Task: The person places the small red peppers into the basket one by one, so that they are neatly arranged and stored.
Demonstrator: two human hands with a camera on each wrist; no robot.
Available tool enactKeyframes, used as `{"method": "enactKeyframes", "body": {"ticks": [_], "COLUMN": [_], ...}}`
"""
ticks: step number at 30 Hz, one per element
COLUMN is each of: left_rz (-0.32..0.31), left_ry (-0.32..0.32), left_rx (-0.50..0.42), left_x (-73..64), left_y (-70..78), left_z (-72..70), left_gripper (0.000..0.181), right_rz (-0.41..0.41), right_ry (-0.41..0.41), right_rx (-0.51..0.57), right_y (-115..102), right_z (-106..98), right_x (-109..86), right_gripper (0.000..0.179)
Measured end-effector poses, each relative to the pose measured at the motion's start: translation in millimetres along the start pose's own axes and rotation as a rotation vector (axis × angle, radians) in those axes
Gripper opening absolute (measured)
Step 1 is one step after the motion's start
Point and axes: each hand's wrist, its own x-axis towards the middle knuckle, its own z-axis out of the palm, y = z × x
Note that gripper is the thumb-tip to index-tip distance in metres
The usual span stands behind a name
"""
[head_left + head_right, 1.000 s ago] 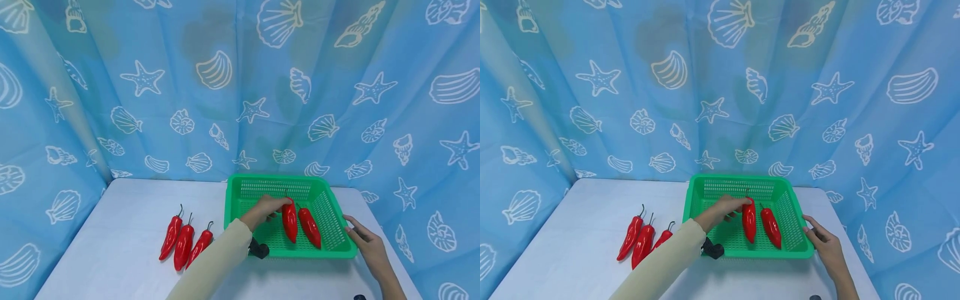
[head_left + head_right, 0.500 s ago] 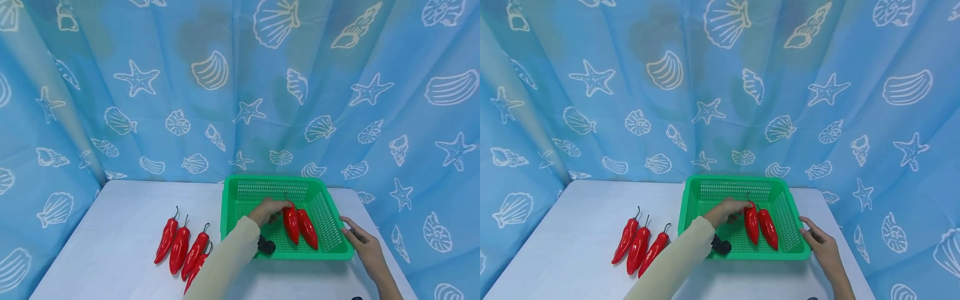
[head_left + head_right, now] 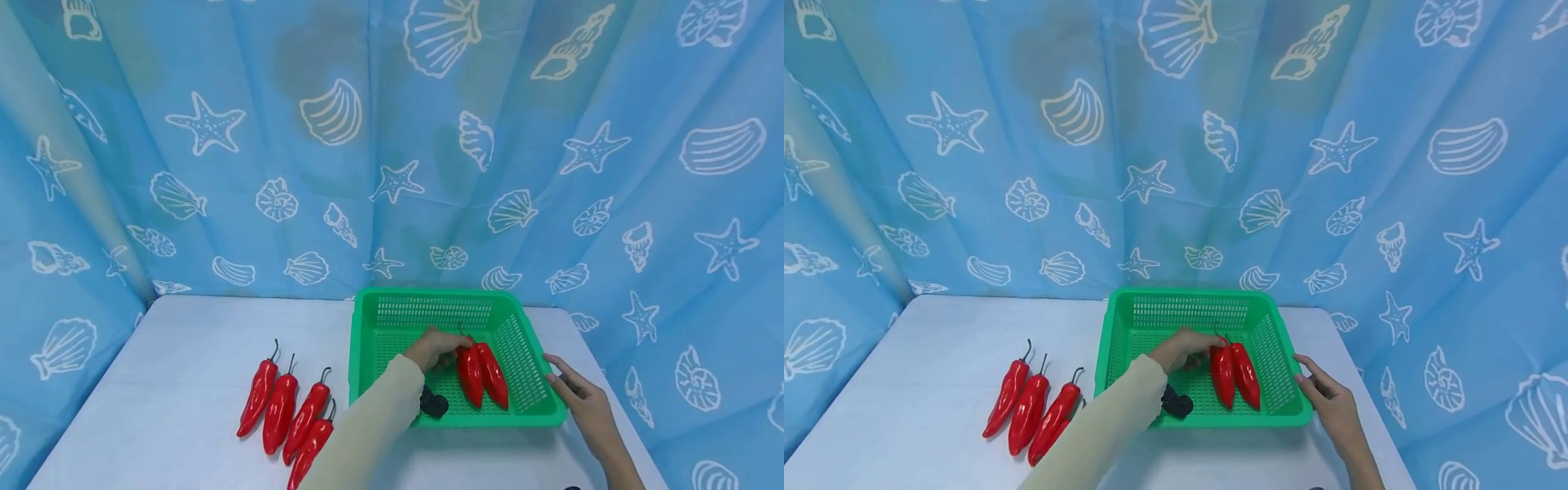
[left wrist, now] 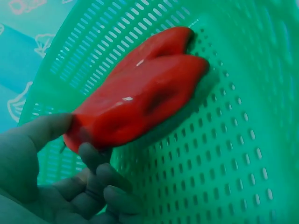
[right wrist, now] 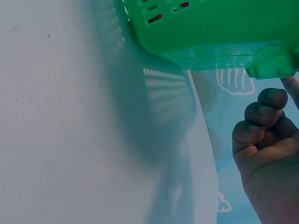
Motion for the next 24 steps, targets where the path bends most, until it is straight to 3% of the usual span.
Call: {"method": "enactKeyframes", "body": {"ticks": [8,17,24], "left_rz": [-0.011,-0.011,0.048], "left_ry": [-0.021,-0.013,-0.025], "left_rx": [0.034,0.026,0.225], "left_x": [-1.4,5.0,4.9], "left_y": [6.0,-0.8,2.3], "left_z": [6.8,12.2,7.0], "left_gripper": [0.03,0.027,0.03], "right_rz": [0.051,0.076,0.084], "right_ry": [-0.021,-0.014,-0.01], "right_rx": [0.037,0.037,0.02], "right_y": [-2,-4,-3], "right_z": [-1,4,1], "right_x": [-1.0,-3.1,-1.9], "right_gripper": [0.068,0.066,0.067]}}
